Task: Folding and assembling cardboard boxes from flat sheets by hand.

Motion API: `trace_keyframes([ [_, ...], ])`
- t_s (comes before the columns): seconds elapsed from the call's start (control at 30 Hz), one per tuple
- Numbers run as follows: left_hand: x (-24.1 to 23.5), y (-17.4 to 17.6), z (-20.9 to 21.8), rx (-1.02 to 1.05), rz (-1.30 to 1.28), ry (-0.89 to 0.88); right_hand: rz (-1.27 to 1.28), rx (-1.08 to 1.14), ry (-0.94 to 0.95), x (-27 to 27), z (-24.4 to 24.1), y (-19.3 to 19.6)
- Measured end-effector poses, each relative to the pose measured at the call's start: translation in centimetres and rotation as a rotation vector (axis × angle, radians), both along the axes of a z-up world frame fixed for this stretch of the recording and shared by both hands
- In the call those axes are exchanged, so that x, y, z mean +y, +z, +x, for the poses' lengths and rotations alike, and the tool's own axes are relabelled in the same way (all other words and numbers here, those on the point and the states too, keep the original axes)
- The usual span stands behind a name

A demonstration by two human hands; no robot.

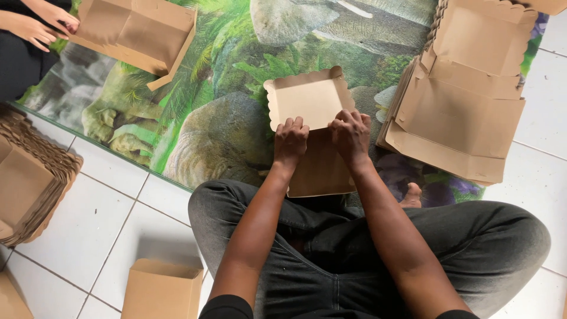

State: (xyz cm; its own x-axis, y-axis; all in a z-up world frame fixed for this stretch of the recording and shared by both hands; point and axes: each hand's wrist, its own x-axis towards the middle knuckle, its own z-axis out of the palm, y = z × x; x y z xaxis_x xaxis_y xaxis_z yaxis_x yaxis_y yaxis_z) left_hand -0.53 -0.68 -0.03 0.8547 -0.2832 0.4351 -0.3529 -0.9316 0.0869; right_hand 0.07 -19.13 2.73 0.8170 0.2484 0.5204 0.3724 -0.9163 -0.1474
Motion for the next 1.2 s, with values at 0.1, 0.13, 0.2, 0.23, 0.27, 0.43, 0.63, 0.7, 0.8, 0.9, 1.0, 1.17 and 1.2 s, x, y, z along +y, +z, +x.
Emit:
trace_keyframes([
  [0.1,-0.2,0.3,0.0,0.018,-0.017,0.022,0.03,0.058,-0.011,-0.4,0.6,-1.5],
  [0.13,-0.1,0.3,0.0,0.023,-0.016,0.023,0.031,0.062,-0.01,-0.5,0.5,-0.9],
  [0.2,0.2,0.1,-0.2,0.037,-0.014,0.077,0.041,0.188,0.023,-0.7,0.2,0.2],
  [0.23,0.2,0.6,-0.3,0.043,-0.014,0.08,0.04,0.194,0.025,-1.0,0.6,0.1],
  [0.27,0.1,1.0,-0.5,0.099,-0.025,0.076,0.093,0.249,0.032,-1.5,0.9,-0.1],
  [0.43,-0.1,1.4,-0.6,0.214,-0.012,0.069,0.195,0.401,0.045,-3.4,1.9,-1.7],
  [0.63,1.8,-1.1,1.4,0.25,-0.1,0.052,0.158,0.436,0.026,-3.1,1.9,-0.1],
  [0.7,2.5,-1.5,1.8,0.271,-0.135,0.059,0.177,0.451,0.047,-2.8,1.5,0.5],
  [0.8,3.3,1.2,1.3,0.268,-0.15,0.05,0.167,0.455,0.043,-3.3,2.3,-0.9],
  [0.9,4.3,-1.4,2.3,0.273,-0.183,0.037,0.166,0.441,0.05,-3.0,2.1,0.0],
  [1.0,4.3,-2.4,2.8,0.273,-0.222,0.051,0.113,0.367,0.038,-2.8,1.6,0.1],
  [1.17,3.4,-0.3,1.7,0.175,-0.161,0.04,0.074,0.287,0.05,-2.5,1.4,-0.5],
  [1.2,3.3,-0.2,1.7,0.159,-0.143,0.038,0.075,0.26,0.053,-2.6,1.5,-0.8],
])
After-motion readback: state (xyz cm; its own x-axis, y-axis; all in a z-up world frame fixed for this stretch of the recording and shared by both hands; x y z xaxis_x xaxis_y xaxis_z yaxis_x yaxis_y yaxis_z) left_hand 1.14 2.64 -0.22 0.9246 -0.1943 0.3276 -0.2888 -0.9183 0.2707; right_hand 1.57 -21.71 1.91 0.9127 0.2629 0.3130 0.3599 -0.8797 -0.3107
